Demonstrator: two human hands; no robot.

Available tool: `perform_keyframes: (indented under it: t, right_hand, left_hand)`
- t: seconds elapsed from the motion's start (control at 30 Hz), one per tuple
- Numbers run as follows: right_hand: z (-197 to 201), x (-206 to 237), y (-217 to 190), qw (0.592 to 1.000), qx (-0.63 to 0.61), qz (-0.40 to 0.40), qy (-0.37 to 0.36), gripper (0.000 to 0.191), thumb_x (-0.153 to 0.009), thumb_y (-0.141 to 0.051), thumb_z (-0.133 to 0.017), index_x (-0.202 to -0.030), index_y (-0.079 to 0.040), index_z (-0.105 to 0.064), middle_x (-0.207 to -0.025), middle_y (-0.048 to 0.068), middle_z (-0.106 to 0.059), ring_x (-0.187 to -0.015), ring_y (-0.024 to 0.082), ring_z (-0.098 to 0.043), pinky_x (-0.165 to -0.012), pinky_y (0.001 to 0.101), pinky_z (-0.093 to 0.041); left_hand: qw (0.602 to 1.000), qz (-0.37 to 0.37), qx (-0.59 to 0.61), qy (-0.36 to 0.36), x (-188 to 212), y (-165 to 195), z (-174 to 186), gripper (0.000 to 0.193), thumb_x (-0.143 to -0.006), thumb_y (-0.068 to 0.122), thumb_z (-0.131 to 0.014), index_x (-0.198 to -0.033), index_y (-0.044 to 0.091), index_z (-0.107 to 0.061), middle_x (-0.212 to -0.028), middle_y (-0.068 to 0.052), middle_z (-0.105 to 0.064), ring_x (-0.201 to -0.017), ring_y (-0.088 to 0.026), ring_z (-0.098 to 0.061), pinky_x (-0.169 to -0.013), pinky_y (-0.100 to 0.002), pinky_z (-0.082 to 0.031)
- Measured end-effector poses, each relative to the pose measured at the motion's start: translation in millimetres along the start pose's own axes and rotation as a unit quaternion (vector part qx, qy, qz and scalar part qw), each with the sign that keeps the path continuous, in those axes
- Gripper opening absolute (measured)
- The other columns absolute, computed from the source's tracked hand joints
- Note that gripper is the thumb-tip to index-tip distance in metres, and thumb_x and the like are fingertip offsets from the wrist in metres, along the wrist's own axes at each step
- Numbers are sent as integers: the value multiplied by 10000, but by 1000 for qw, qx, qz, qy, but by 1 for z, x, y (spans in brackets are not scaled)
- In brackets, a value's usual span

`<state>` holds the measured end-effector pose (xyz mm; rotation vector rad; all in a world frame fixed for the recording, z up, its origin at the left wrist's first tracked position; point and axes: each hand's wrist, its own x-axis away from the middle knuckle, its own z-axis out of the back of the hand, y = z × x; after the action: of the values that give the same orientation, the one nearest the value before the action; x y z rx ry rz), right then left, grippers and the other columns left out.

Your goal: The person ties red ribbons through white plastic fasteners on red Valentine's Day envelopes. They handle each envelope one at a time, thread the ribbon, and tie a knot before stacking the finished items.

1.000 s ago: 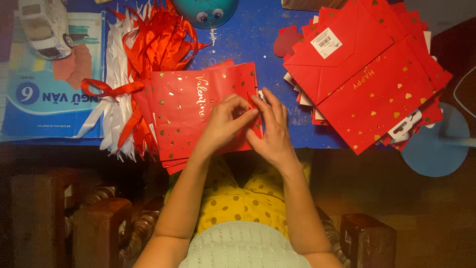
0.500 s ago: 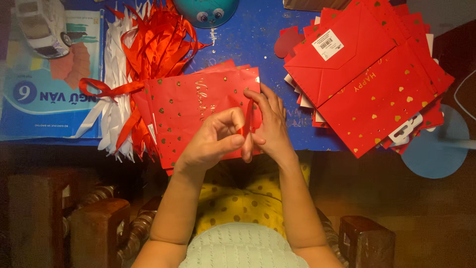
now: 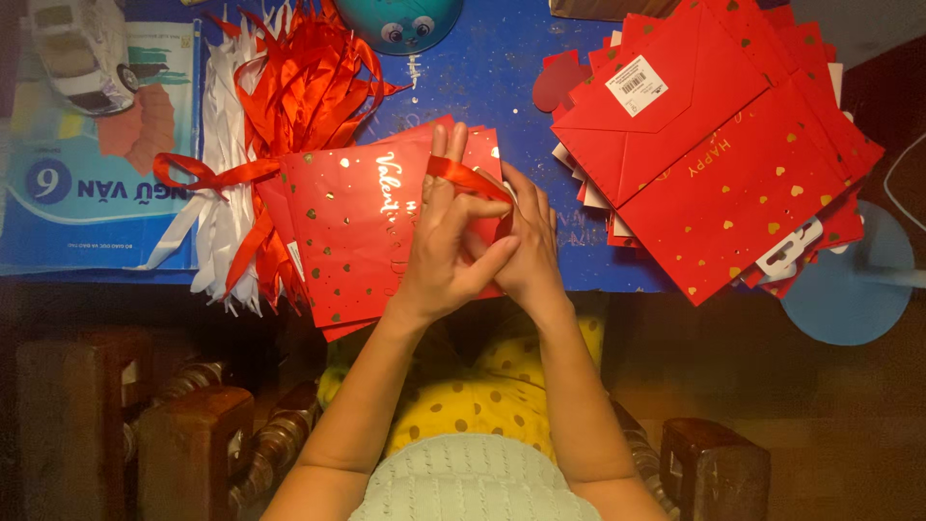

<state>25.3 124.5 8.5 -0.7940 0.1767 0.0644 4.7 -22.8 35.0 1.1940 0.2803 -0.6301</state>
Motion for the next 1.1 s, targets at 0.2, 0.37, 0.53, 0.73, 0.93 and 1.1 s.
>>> perform_keyframes:
  t: [0.2, 0.37, 0.53, 0.73, 0.93, 1.1]
  right_hand:
    - [4, 1, 2, 999, 16, 13, -25, 738, -804, -164, -764, -1484, -54, -499, -1549, 165, -458, -1417, 370, -432, -1173, 465, -345]
    - [28, 1, 9, 982, -173, -25, -68, 769, -857, -115, -718, -1553, -39, -402, -1579, 165, -450, -1495, 314, -414, -1220, 409, -335]
    - [26, 0, 10, 973, -221, -46, -56, 681, -913, -91, -684, -1543, -37, -432, -1557, 159, -504, -1474, 280, -467, -1219, 390, -353]
    - [21, -2, 12, 977, -196, -76, -24, 549, -954, -95, -645, -1481, -21, -511, -1509, 159, -546, -1424, 272, -518, -1182, 373, -396]
    - [14, 0, 15, 986, -160, -51, -6, 410, -1005, -85, -594, -1407, -8, -589, -1525, 158, -551, -1438, 270, -513, -1184, 365, -406]
    - [14, 0, 25, 964, -260, -59, -9, 288, -1083, -122, -561, -1334, -23, -662, -1517, 147, -538, -1418, 283, -537, -1170, 372, -445]
  left_hand:
    - [981, 141, -136, -18, -7, -23, -12, 538, -923, 325, -794, -1318, 57, -545, -1277, -92, -665, -1354, -321, -537, -1241, -656, -152]
    - [970, 71, -234, -4, 1, -29, -12, 478, -852, 298, -816, -1245, 63, -675, -1012, -117, -612, -1033, -339, -560, -1068, -532, -346]
    - [971, 69, -226, 18, -1, -29, -22, 163, -899, 194, -797, -1036, 126, -740, -929, -53, -607, -1003, -287, -582, -1087, -503, -407]
    - [968, 68, -236, 50, -3, -27, -23, 174, -899, 125, -766, -1059, 62, -734, -963, -107, -606, -1002, -330, -564, -892, -453, -445]
    - [975, 77, -202, 54, -6, -26, -17, 67, -910, 118, -754, -955, 78, -724, -902, -81, -632, -952, -302, -585, -856, -438, -462]
    - [985, 140, -86, 55, -5, -24, -15, 41, -936, 91, -731, -943, 53, -718, -883, -71, -692, -875, -278, -612, -760, -400, -495]
